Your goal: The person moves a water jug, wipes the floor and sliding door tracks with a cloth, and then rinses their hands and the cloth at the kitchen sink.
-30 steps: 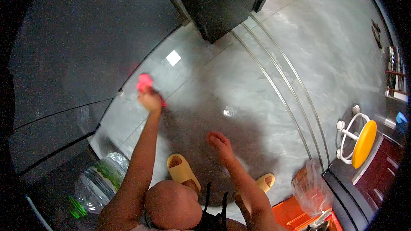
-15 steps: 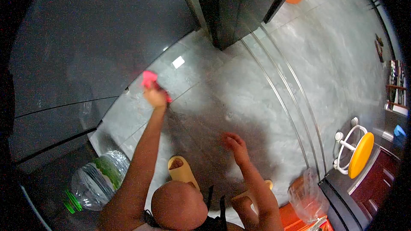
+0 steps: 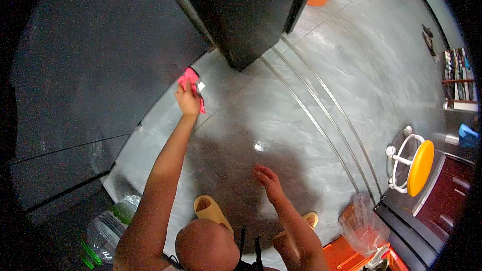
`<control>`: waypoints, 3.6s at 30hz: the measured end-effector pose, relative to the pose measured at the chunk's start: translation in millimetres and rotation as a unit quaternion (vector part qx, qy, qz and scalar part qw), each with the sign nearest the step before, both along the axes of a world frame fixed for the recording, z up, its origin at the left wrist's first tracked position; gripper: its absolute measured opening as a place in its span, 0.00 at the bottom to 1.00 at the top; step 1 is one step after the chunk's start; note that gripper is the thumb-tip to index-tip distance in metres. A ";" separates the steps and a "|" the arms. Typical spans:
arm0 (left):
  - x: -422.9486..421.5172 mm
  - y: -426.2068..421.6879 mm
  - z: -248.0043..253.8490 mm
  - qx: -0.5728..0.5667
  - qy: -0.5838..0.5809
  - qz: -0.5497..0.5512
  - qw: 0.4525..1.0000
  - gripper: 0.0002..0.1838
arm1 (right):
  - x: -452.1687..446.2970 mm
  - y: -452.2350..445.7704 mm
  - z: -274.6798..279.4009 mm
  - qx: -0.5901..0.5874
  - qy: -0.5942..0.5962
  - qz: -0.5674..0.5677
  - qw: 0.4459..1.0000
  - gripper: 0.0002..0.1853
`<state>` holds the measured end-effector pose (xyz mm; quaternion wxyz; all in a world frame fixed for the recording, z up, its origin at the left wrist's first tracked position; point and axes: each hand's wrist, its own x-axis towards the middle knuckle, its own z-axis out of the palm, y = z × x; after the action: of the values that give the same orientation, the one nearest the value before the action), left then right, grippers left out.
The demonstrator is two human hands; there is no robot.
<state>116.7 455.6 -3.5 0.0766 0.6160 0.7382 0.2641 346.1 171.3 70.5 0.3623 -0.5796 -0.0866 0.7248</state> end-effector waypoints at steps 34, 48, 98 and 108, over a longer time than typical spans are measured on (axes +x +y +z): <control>141.7 -17.3 0.2 -0.031 -0.017 -0.056 0.998 0.24 | 5.1 -16.0 20.4 0.026 0.002 -0.069 0.997 0.18; 166.6 0.1 -7.7 -0.025 -0.044 -0.111 0.992 0.20 | -4.3 -25.0 24.4 0.007 -0.011 -0.054 0.998 0.18; 182.6 13.8 19.9 0.022 0.013 -0.318 0.948 0.25 | -11.0 -44.0 17.1 0.022 -0.014 -0.050 0.998 0.19; 217.3 -44.1 -14.3 0.010 -0.073 -0.537 0.840 0.19 | -40.1 -40.8 34.6 0.030 0.029 -0.071 0.997 0.18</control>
<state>333.9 411.5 -17.8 0.2540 0.8956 0.2814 0.2327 306.0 130.5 105.1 0.4326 -0.5517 -0.0564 0.7108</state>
